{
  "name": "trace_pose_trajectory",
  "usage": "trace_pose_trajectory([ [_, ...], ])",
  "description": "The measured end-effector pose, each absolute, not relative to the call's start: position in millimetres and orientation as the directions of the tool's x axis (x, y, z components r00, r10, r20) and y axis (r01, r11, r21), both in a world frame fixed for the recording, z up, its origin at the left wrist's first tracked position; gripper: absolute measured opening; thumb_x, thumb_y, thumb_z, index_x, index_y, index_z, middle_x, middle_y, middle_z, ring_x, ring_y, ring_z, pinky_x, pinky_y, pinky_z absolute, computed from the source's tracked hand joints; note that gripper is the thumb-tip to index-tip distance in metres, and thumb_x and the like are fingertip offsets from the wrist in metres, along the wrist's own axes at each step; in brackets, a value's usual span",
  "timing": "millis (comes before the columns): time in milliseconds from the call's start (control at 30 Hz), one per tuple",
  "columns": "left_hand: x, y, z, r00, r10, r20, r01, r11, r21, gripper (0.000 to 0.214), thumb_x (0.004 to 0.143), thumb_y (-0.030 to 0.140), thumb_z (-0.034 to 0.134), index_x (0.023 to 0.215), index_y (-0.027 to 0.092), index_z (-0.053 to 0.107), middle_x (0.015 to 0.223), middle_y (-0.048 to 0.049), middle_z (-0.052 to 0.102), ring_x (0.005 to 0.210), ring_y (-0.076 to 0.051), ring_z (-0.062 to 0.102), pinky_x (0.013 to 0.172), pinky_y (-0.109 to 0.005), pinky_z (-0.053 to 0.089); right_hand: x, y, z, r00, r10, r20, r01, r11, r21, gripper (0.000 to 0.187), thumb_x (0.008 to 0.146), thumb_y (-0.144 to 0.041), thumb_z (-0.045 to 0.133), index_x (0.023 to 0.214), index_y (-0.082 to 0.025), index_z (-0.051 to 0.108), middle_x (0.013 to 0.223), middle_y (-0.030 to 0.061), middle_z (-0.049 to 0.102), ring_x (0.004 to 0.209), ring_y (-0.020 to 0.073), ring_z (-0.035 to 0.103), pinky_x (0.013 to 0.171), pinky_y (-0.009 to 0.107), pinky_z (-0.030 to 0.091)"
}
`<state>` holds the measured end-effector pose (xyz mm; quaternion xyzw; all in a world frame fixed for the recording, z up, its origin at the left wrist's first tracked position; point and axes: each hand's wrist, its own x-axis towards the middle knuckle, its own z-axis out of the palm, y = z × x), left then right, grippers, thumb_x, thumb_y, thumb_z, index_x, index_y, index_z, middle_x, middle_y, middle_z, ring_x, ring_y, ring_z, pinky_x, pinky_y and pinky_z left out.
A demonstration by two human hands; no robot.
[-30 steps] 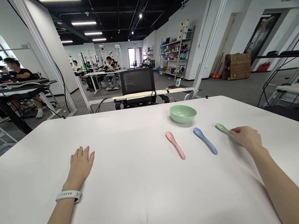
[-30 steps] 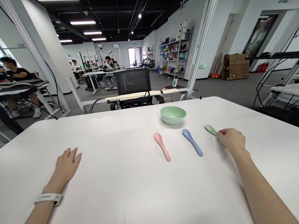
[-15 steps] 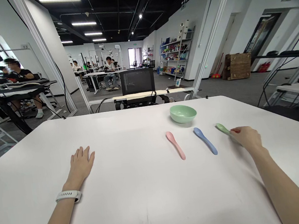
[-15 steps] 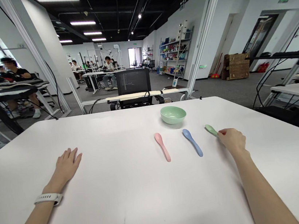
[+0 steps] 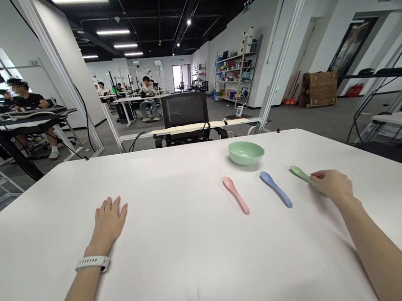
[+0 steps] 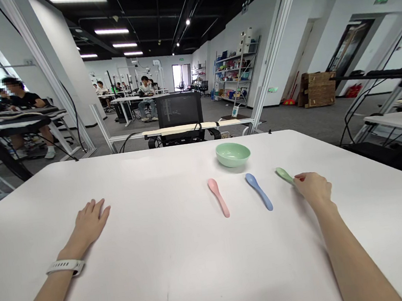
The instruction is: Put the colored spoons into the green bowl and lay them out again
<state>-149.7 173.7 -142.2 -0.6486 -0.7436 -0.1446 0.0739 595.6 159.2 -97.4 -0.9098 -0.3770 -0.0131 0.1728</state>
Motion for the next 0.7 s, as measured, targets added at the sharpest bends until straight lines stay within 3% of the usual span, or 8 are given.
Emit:
trace_pose_trajectory([
  [200, -151.2, 173.6, -142.6, -0.141, 0.95, 0.278, 0.988, 0.119, 0.095, 0.081, 0.112, 0.049, 0.022, 0.167, 0.006, 0.062, 0.179, -0.0298, 0.057, 0.168, -0.044, 0.052, 0.138, -0.063, 0.04, 606.0, 163.0, -104.5, 0.679, 0.697, 0.23, 0.727, -0.598, -0.337, 0.03, 0.09, -0.028, 0.058, 0.095, -0.021, 0.087, 0.11, 0.0232, 0.088, 0.105, 0.0439, 0.081, 0.097, 0.053, 0.058],
  [300, -151.2, 173.5, -142.1, -0.141, 0.956, 0.256, 0.989, 0.123, 0.088, 0.082, 0.113, 0.049, 0.021, 0.168, 0.004, 0.06, 0.18, -0.0304, 0.056, 0.17, -0.044, 0.051, 0.139, -0.062, 0.04, 600.6, 166.9, -107.2, 0.579, 0.731, 0.362, 0.812, -0.478, -0.334, 0.038, 0.095, -0.031, 0.053, 0.104, -0.019, 0.088, 0.112, 0.0248, 0.088, 0.11, 0.0437, 0.081, 0.106, 0.058, 0.059],
  [400, -150.9, 173.8, -143.1, -0.15, 0.953, 0.264, 0.987, 0.131, 0.089, 0.078, 0.113, 0.048, 0.026, 0.168, 0.006, 0.062, 0.18, -0.0288, 0.057, 0.17, -0.042, 0.051, 0.139, -0.06, 0.04, 582.3, 173.4, -111.5, 0.369, 0.807, 0.462, 0.913, -0.222, -0.342, 0.046, 0.102, -0.034, 0.05, 0.124, -0.017, 0.087, 0.131, 0.0248, 0.085, 0.128, 0.04, 0.079, 0.118, 0.055, 0.058],
  [500, -151.0, 174.5, -143.5, -0.154, 0.947, 0.282, 0.987, 0.135, 0.087, 0.074, 0.113, 0.046, 0.03, 0.167, 0.008, 0.064, 0.179, -0.0284, 0.058, 0.169, -0.042, 0.053, 0.139, -0.062, 0.041, 561.9, 181.6, -120.1, 0.202, 0.882, 0.425, 0.93, -0.036, -0.367, 0.048, 0.106, -0.031, 0.049, 0.139, -0.02, 0.083, 0.148, 0.0207, 0.082, 0.142, 0.0363, 0.076, 0.127, 0.052, 0.057],
  [700, -149.3, 173.1, -136.8, -0.14, 0.96, 0.244, 0.99, 0.129, 0.058, 0.074, 0.114, 0.046, 0.029, 0.168, 0.009, 0.063, 0.179, -0.0274, 0.059, 0.169, -0.042, 0.053, 0.139, -0.062, 0.042, 553.7, 193.4, -145.6, 0.137, 0.944, 0.3, 0.911, -0.001, -0.413, 0.049, 0.106, -0.026, 0.048, 0.135, -0.016, 0.086, 0.153, 0.0208, 0.081, 0.152, 0.037, 0.073, 0.135, 0.053, 0.052],
])
